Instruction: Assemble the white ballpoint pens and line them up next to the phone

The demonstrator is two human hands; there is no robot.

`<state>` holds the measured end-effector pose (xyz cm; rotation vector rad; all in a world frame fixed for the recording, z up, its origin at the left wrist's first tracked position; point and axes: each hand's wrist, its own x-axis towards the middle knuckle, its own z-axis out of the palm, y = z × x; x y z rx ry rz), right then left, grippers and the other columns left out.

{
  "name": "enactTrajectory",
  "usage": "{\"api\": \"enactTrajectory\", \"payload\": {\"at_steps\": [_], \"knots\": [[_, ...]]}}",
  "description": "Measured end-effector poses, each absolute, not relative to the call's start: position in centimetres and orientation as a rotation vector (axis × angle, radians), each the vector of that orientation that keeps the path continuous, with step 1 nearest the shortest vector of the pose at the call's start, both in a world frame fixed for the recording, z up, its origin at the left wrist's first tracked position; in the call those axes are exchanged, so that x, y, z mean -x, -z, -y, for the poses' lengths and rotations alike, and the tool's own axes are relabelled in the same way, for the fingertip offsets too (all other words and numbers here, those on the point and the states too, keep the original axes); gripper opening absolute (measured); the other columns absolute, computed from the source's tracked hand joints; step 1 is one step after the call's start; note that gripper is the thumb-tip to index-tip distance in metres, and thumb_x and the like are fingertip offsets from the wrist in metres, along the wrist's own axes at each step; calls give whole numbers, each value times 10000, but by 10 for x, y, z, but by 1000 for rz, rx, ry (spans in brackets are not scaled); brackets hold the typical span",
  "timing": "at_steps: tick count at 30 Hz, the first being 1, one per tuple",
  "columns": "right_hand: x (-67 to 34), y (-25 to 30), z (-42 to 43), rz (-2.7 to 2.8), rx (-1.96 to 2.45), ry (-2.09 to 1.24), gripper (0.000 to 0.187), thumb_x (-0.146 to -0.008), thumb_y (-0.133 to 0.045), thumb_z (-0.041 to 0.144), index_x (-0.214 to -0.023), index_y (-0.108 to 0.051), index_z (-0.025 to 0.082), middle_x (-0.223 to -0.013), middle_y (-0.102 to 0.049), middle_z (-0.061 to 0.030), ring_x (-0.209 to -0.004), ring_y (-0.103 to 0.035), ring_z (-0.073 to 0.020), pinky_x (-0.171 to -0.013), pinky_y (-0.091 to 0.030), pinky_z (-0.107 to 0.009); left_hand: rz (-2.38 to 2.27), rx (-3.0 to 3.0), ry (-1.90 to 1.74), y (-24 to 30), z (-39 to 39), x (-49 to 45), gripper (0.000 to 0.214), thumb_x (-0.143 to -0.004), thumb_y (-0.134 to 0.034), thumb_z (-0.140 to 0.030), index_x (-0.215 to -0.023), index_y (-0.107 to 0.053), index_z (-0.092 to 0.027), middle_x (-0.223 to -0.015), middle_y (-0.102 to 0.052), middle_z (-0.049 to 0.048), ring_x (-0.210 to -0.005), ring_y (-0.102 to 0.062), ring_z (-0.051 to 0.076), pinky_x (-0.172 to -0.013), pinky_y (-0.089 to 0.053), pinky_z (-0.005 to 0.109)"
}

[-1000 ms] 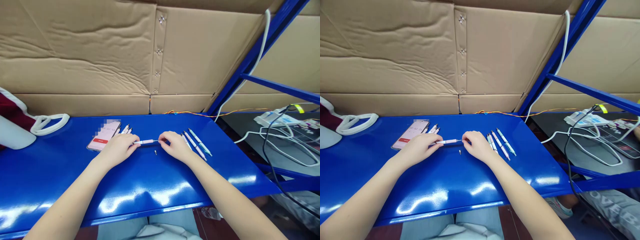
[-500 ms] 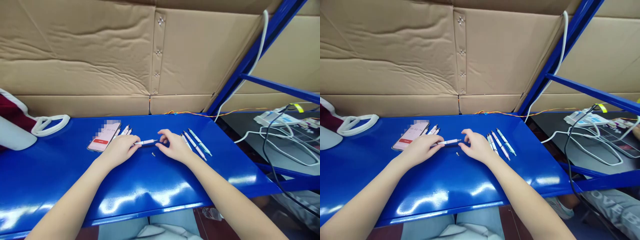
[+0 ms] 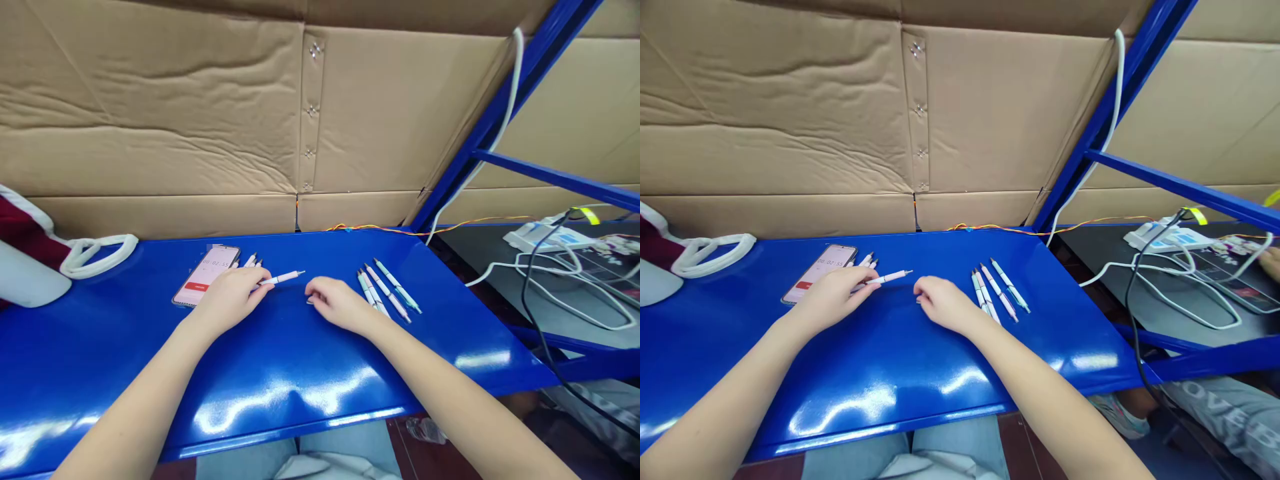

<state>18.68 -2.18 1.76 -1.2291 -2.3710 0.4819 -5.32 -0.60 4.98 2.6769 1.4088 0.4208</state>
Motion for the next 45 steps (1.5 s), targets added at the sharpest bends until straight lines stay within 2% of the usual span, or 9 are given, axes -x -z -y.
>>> {"api": "enactTrajectory", "payload": {"at_steps": [4, 13, 17, 22, 28, 34, 39, 43, 45], "knots": [[-193, -20, 19, 2306, 1325, -466, 132, -822, -549, 187, -953, -549, 166, -833, -591, -29, -735, -552, -140, -670, -424, -248, -1394, -2688, -374, -48, 5, 53, 309, -912, -368, -405, -983, -609, -224, -950, -682, 44, -833, -626, 221, -750, -459, 331], [-174, -18, 7, 2417, 1513, -222, 492, -877, -509, 331, -1331, -425, 163, -1131, -529, -117, -921, -579, -200, -802, -456, -300, -1461, -2654, -427, -47, 1, 58, 322, -898, -387, -414, -1015, -616, -220, -984, -686, 50, -867, -634, 229, -772, -462, 327], [-167, -15, -3, 2561, 1521, -62, 331, -932, -389, 269, -1208, -566, 220, -1052, -550, -91, -836, -581, -185, -699, -453, -276, -1520, -2658, -485, -49, 0, 62, 345, -900, -374, -429, -996, -625, -212, -954, -694, 51, -844, -638, 225, -730, -455, 303], [-170, -15, 1, 2610, 1479, -26, 265, -922, -398, 165, -947, -661, 137, -936, -579, -99, -858, -559, -180, -778, -431, -271, -1521, -2670, -485, -52, -1, 63, 322, -906, -369, -411, -958, -625, -223, -930, -693, 39, -814, -633, 216, -701, -439, 291], [-184, -19, 10, 2477, 1574, -47, 215, -893, -507, 277, -1019, -611, 137, -971, -559, -105, -876, -555, -203, -795, -431, -300, -1505, -2677, -452, -52, 1, 62, 310, -911, -365, -406, -955, -612, -224, -920, -689, 36, -816, -624, 214, -695, -434, 290], [-195, -22, 14, 2479, 1619, -164, 179, -898, -419, 143, -894, -597, 145, -891, -562, -82, -799, -573, -172, -730, -427, -265, -1476, -2663, -431, -50, 1, 61, 333, -898, -371, -417, -978, -626, -218, -930, -690, 51, -822, -628, 216, -731, -462, 302], [-193, -21, 15, 2503, 1429, -244, 229, -868, -476, 169, -1081, -561, 155, -967, -554, -83, -844, -563, -169, -770, -424, -265, -1498, -2640, -405, -50, 3, 59, 313, -893, -386, -402, -989, -623, -223, -963, -686, 50, -859, -627, 228, -758, -468, 324], [-194, -17, 12, 2500, 1387, -282, 177, -864, -426, 103, -908, -590, 154, -896, -563, -74, -807, -554, -161, -743, -424, -269, -1489, -2635, -391, -50, 3, 58, 313, -894, -387, -410, -988, -620, -222, -962, -683, 47, -857, -626, 230, -761, -466, 333], [-197, -16, 11, 2376, 1381, -356, 160, -850, -442, 100, -945, -557, 159, -878, -574, -61, -800, -558, -157, -738, -432, -275, -1483, -2628, -389, -50, 3, 58, 309, -898, -381, -408, -972, -618, -223, -950, -683, 44, -850, -626, 228, -752, -464, 331]]}}
